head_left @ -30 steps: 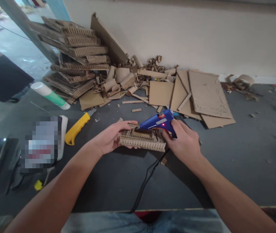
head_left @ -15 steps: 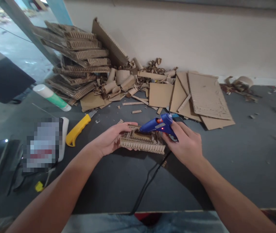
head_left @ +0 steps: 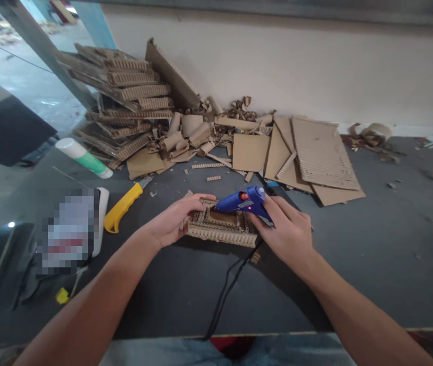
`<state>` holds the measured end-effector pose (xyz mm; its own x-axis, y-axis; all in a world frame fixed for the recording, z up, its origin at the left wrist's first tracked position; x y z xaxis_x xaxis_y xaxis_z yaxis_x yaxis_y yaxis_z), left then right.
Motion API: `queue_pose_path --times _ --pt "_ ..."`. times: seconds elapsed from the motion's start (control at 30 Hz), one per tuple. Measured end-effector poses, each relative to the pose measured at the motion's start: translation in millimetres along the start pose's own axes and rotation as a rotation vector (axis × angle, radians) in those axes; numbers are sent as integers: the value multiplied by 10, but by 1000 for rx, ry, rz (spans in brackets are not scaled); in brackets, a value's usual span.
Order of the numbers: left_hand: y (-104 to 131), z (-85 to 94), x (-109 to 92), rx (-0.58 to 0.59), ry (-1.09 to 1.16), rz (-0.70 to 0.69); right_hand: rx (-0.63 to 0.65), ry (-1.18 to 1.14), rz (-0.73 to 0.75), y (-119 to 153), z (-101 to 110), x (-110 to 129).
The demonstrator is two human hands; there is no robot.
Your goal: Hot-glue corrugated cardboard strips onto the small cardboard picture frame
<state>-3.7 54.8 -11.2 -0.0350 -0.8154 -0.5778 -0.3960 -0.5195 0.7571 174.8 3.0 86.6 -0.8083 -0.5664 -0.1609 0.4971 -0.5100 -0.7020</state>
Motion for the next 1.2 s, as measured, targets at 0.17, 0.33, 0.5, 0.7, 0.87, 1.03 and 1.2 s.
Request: queue_pose_path --times 0.17,0.33,0.5,0.7,0.87,1.03,1.2 --pt "3 -14 -4 2 -7 -2 9 18 15 4 7 10" --pt "11 -10 -22 1 -12 -17 45 16 -4 24 -4 -24" --pt "35 -31 -34 5 -53 -25 21 43 12 4 45 -15" --pt "92 -79 -100 25 -213 -123 -51 -59 -305 67 17 -267" --pt "113 -96 -130 53 -257 -188 -35 -273 -607 214 -179 -492" --pt "108 -31 -148 2 -241 -243 17 -551 -830 406 -459 -554" --pt "101 -15 -199 -29 -321 -336 58 -788 -961 506 -667 -459"
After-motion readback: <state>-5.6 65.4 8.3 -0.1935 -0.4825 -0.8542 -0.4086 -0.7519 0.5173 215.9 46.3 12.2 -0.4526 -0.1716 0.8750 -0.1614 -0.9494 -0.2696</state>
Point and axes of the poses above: each hand's wrist, its own y-axis away from the middle knuckle, its own z-axis out of the back of the hand, x = y × z, the point moved 9 cm from there along -y, towards the middle knuckle, and after that the axes turned 13 degrees about z, right-handed, at the moved point
